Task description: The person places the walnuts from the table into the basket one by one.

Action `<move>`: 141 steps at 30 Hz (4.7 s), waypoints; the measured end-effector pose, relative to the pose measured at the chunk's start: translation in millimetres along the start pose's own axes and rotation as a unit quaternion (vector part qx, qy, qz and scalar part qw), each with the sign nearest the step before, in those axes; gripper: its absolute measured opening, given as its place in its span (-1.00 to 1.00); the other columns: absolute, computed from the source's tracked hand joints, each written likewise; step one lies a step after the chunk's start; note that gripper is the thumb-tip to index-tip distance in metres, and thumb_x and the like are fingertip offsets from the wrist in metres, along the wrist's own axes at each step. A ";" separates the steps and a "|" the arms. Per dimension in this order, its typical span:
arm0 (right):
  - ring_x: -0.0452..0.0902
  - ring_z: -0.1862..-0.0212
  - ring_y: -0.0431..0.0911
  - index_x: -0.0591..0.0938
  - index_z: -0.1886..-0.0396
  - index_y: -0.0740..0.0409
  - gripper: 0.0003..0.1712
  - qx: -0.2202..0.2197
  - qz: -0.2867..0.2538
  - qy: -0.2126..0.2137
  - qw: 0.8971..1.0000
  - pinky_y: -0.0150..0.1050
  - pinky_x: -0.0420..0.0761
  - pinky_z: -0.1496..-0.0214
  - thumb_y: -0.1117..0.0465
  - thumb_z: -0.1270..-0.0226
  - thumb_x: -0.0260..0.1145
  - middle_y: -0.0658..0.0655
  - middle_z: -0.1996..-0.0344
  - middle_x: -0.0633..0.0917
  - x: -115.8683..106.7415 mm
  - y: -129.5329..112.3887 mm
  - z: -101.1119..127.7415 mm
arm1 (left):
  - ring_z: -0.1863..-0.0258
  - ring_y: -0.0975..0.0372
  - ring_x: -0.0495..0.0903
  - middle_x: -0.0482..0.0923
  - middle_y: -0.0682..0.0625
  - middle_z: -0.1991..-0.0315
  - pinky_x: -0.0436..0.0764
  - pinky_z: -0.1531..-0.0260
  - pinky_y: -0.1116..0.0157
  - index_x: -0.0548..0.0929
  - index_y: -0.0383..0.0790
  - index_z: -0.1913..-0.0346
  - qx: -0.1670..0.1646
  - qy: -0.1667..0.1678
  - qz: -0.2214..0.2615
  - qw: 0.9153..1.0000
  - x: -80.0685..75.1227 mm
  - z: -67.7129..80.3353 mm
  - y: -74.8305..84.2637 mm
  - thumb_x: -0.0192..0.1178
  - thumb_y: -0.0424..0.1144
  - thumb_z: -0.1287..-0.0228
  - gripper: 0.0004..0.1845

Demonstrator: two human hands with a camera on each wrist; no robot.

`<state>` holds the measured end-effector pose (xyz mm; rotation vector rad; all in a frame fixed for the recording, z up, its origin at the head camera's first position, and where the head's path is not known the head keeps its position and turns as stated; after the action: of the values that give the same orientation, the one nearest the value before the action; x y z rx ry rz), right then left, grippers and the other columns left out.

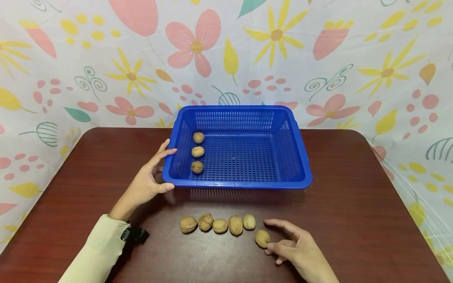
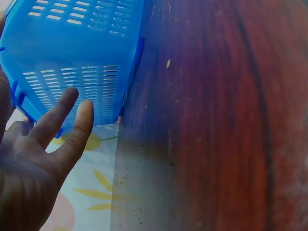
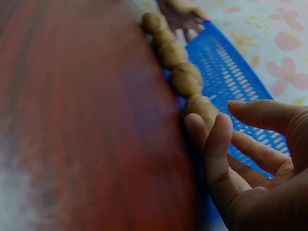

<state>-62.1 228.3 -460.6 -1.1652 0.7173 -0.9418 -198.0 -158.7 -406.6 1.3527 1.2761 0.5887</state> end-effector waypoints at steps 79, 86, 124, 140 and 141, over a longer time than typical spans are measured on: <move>0.76 0.32 -0.11 0.76 -0.07 0.10 -0.63 -0.057 -0.068 -0.154 0.984 -0.38 0.55 0.45 0.50 -0.50 0.19 0.08 -0.08 0.76 -38.0 -205.1 -197.1 | -0.21 -0.14 0.65 -0.22 0.03 -0.75 0.62 -0.11 0.41 0.35 -0.09 -0.57 -0.003 0.001 -0.001 1.000 0.0 3.6 -7.1 0.59 -0.14 -0.18 -0.07; 0.77 0.29 -0.09 0.78 -0.05 0.05 -0.61 -0.035 -0.063 -0.186 0.980 -0.34 0.59 0.39 0.51 -0.52 0.17 0.05 0.01 0.79 -37.0 -191.8 -233.3 | -0.20 -0.14 0.65 -0.22 0.08 -0.75 0.62 -0.11 0.43 0.36 -0.06 -0.57 -0.005 0.000 0.001 1.000 1.3 4.0 -9.5 0.59 -0.07 -0.17 -0.06; 0.80 0.15 0.00 0.62 -0.33 0.26 -0.55 0.137 0.177 -0.294 0.929 -0.14 0.75 0.04 0.38 -0.49 0.29 0.23 -0.31 0.66 23.7 -102.1 -284.4 | -0.19 -0.18 0.66 -0.17 0.08 -0.75 0.65 -0.09 0.41 0.39 -0.10 -0.55 0.003 0.009 0.006 1.000 -1.8 -0.6 -3.5 0.61 0.11 -0.10 -0.01; 0.77 0.09 0.02 0.62 -0.33 0.21 -0.57 0.072 0.181 -0.184 0.963 -0.15 0.68 0.06 0.33 -0.52 0.26 0.16 -0.33 0.66 -14.2 -155.4 -264.6 | -0.22 -0.17 0.63 -0.19 0.06 -0.75 0.63 -0.12 0.43 0.37 -0.14 -0.56 -0.003 0.004 0.008 1.000 1.3 -0.6 -6.1 0.60 0.10 -0.11 0.00; 0.76 0.08 0.02 0.63 -0.32 0.20 -0.58 0.059 0.179 -0.172 0.967 -0.15 0.68 0.07 0.31 -0.51 0.28 0.15 -0.31 0.67 -17.8 -164.3 -257.9 | -0.23 -0.17 0.63 -0.19 0.05 -0.75 0.63 -0.12 0.43 0.37 -0.14 -0.56 -0.003 0.004 0.009 1.000 1.3 -0.7 -5.9 0.60 0.08 -0.11 0.00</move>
<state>-331.3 114.3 -369.2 -1.0156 0.5552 -0.4555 -200.2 -158.5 -412.2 1.3594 1.2691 0.6093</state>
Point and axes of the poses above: each hand's wrist, its own z-axis away from the middle knuckle, its own x-axis out of the palm, y = z × x, the point moved 6 cm from there along -z, towards the middle knuckle
